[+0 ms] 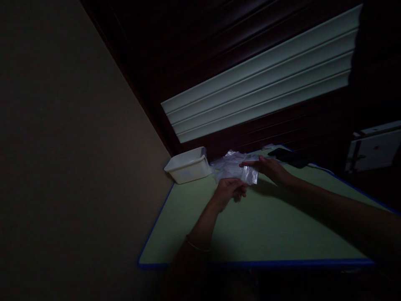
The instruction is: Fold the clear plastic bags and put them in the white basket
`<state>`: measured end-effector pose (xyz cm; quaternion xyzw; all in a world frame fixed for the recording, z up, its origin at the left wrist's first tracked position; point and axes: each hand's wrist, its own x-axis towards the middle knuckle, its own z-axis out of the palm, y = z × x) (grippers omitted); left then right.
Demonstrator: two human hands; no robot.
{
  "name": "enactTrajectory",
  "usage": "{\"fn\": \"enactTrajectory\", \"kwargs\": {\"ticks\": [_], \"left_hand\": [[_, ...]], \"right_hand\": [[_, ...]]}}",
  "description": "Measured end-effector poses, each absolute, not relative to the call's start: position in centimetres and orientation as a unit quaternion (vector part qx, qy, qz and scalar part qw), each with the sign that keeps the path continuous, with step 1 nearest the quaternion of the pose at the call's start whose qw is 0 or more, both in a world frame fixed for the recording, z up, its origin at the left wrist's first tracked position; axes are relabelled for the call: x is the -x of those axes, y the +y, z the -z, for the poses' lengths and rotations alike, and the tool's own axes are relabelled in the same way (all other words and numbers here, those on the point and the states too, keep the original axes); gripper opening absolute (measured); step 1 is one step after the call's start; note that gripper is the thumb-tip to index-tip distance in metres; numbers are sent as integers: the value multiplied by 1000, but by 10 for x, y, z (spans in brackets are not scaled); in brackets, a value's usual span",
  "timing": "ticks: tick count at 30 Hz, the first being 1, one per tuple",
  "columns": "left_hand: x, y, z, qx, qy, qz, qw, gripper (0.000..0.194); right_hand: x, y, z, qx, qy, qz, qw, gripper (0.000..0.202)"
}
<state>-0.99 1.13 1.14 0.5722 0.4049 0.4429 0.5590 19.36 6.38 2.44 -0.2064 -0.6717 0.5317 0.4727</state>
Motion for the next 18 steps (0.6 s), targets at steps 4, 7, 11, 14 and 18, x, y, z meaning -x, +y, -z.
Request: {"fn": "enactTrajectory", "kwargs": {"ticks": [4, 7, 11, 14, 18], "left_hand": [[11, 13, -10, -580, 413, -459, 531, 30], [10, 14, -11, -572, 421, -470, 524, 29], [8, 13, -14, -531, 384, -509, 558, 34], [6, 10, -17, -519, 309, -526, 598, 44], [3, 8, -16, -552, 285, -475, 623, 61]], "right_hand": [[-194, 65, -25, 204, -652, -539, 493, 57], [-194, 64, -27, 205, -652, -538, 493, 57], [-192, 62, -27, 198, -664, -544, 474, 56], [-191, 61, -25, 190, -664, -553, 467, 56], [-191, 60, -22, 202, -670, -556, 449, 55]]}}
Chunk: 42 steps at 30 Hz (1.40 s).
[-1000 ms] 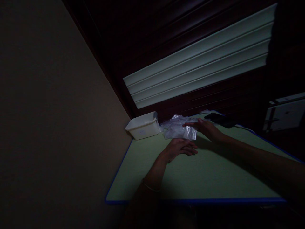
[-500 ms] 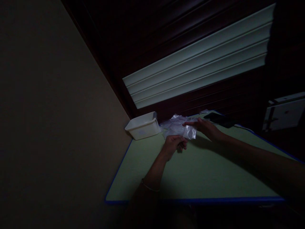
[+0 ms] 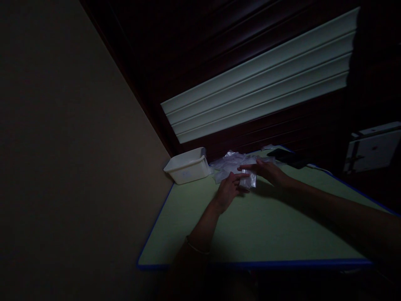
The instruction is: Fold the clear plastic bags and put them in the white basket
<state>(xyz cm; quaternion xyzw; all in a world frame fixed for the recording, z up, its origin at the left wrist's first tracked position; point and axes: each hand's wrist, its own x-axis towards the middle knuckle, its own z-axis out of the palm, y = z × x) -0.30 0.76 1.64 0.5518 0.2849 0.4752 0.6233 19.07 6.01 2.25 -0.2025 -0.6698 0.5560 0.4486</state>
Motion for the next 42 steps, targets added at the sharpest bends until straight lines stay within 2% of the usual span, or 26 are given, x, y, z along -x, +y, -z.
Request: {"fn": "enactTrajectory", "kwargs": {"ticks": [9, 29, 37, 42], "left_hand": [[1, 3, -15, -602, 285, -402, 629, 69], [-2, -4, -19, -631, 285, -376, 616, 69], [-5, -4, -14, -659, 292, -297, 626, 78], [2, 0, -16, -622, 291, -348, 638, 78]], "right_hand": [[-192, 59, -23, 210, -686, -549, 429, 59], [-195, 68, -21, 204, -657, -558, 465, 52], [-196, 73, -20, 218, -638, -540, 504, 51], [-197, 73, -19, 219, -636, -541, 506, 49]]}}
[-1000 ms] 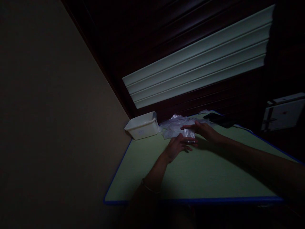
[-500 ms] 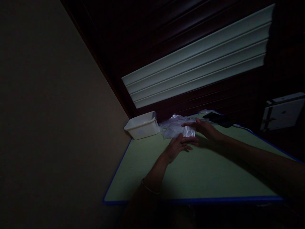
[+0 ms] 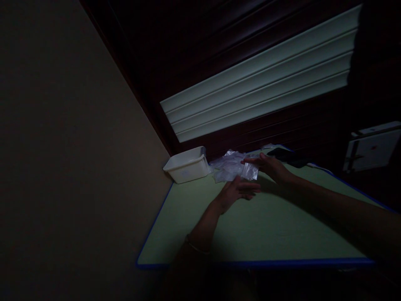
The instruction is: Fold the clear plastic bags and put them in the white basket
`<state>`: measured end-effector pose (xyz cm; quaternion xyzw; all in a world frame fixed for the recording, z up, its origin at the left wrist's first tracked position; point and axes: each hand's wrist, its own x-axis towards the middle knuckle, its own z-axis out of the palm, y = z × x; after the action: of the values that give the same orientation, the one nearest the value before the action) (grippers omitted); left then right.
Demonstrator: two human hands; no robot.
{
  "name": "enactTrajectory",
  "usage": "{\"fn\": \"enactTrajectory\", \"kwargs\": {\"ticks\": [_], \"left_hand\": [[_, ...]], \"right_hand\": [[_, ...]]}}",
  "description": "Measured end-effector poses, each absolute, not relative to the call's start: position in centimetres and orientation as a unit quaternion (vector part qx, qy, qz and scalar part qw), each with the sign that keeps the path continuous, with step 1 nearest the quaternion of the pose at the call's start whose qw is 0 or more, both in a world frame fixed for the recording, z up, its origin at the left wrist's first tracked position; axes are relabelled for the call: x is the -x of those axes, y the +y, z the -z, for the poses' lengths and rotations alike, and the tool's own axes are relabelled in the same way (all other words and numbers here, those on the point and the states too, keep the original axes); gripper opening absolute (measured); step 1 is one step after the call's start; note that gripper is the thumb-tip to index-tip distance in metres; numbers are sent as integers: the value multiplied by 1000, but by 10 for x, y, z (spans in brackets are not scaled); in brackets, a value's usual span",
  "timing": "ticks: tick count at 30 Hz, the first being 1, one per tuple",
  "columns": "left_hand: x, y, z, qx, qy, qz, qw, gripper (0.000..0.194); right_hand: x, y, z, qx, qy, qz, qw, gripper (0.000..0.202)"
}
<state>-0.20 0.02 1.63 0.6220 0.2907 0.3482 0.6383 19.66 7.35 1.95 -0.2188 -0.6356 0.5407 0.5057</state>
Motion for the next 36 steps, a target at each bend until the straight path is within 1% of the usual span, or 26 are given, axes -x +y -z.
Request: {"fn": "enactTrajectory", "kwargs": {"ticks": [3, 6, 15, 18, 24, 28, 30, 34, 36], "left_hand": [[10, 5, -17, -584, 282, -381, 660, 78], [14, 8, -16, -563, 284, -393, 670, 80], [0, -3, -20, -618, 278, -312, 666, 82], [-1, -5, -21, -624, 274, -300, 667, 80], [0, -1, -16, -633, 267, -275, 672, 79], [0, -2, -16, -630, 277, -305, 658, 77], [0, -2, -18, -628, 281, -330, 646, 76], [-1, -2, -19, -619, 292, -382, 621, 70], [-1, -2, -19, -608, 305, -405, 611, 69]], "right_hand": [[-195, 71, -22, 224, -637, -544, 498, 51], [-193, 64, -26, 224, -654, -548, 471, 56], [-191, 46, -26, 240, -680, -573, 389, 59], [-190, 43, -26, 237, -678, -579, 386, 60], [-188, 49, -23, 215, -694, -552, 409, 60], [-187, 48, -25, 210, -681, -564, 416, 57], [-187, 46, -27, 207, -668, -583, 414, 58], [-184, 44, -25, 189, -647, -639, 372, 64], [-180, 42, -21, 165, -625, -675, 355, 63]]}}
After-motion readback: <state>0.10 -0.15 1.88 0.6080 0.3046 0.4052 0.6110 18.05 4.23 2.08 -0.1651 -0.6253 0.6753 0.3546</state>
